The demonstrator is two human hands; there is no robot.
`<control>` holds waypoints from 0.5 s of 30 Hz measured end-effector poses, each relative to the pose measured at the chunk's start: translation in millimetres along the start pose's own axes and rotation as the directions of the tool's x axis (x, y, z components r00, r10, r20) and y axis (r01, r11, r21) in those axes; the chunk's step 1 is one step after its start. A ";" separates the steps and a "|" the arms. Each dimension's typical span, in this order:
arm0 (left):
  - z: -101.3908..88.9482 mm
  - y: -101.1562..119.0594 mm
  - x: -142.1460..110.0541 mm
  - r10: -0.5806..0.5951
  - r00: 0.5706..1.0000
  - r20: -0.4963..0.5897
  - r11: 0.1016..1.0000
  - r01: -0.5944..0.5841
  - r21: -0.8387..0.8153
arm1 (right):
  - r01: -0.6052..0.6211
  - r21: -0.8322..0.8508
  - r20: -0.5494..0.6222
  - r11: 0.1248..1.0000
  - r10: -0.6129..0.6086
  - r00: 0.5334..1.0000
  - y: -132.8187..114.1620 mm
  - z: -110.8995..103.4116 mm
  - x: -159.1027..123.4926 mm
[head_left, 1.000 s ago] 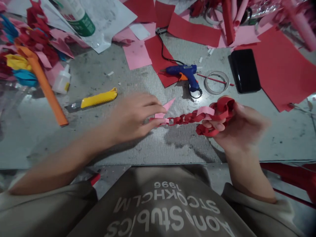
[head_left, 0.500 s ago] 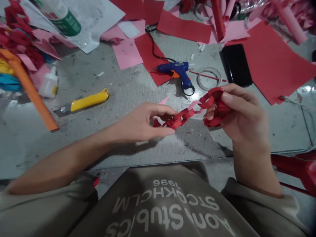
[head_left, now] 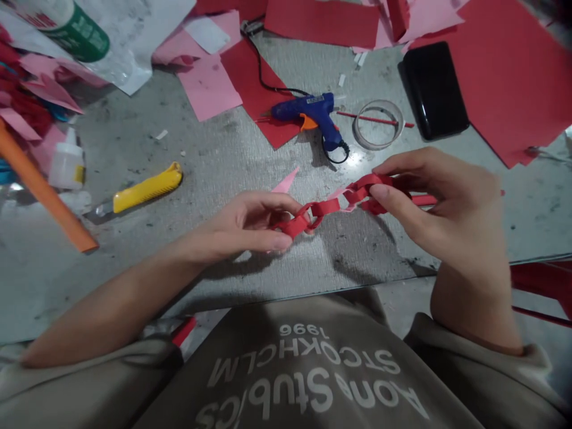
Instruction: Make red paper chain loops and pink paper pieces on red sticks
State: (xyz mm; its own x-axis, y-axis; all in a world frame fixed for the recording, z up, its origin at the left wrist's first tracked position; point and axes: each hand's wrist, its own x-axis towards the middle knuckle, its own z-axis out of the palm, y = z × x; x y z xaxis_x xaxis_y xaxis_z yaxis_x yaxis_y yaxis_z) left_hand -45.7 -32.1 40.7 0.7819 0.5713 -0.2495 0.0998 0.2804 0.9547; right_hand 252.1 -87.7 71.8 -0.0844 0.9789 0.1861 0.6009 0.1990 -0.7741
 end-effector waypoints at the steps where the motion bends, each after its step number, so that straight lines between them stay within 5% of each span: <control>1: -0.5 -1.1 -0.2 -0.006 1.000 0.010 1.000 0.006 -0.006 | 0.014 -0.034 0.008 0.999 -0.014 1.000 0.7 0.0 -0.4; 7: 0.4 -1.5 -3.4 0.017 1.000 -0.024 0.996 -0.014 0.090 | 0.216 -0.007 0.064 0.976 -0.215 0.975 -6.4 1.0 -2.2; 15: 4.2 3.9 -3.2 0.052 0.998 -0.026 0.989 -0.048 0.141 | 0.415 -0.008 0.289 0.910 -0.395 0.872 -29.0 19.9 -0.8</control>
State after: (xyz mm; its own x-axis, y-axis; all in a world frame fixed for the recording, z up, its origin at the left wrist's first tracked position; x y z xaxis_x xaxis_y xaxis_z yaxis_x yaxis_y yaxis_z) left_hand -45.1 -36.0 45.9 0.7700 0.6048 -0.2035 0.1481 0.1408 0.9789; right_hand 219.0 -93.2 82.0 -0.5410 0.7883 0.2931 0.5182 0.5869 -0.6221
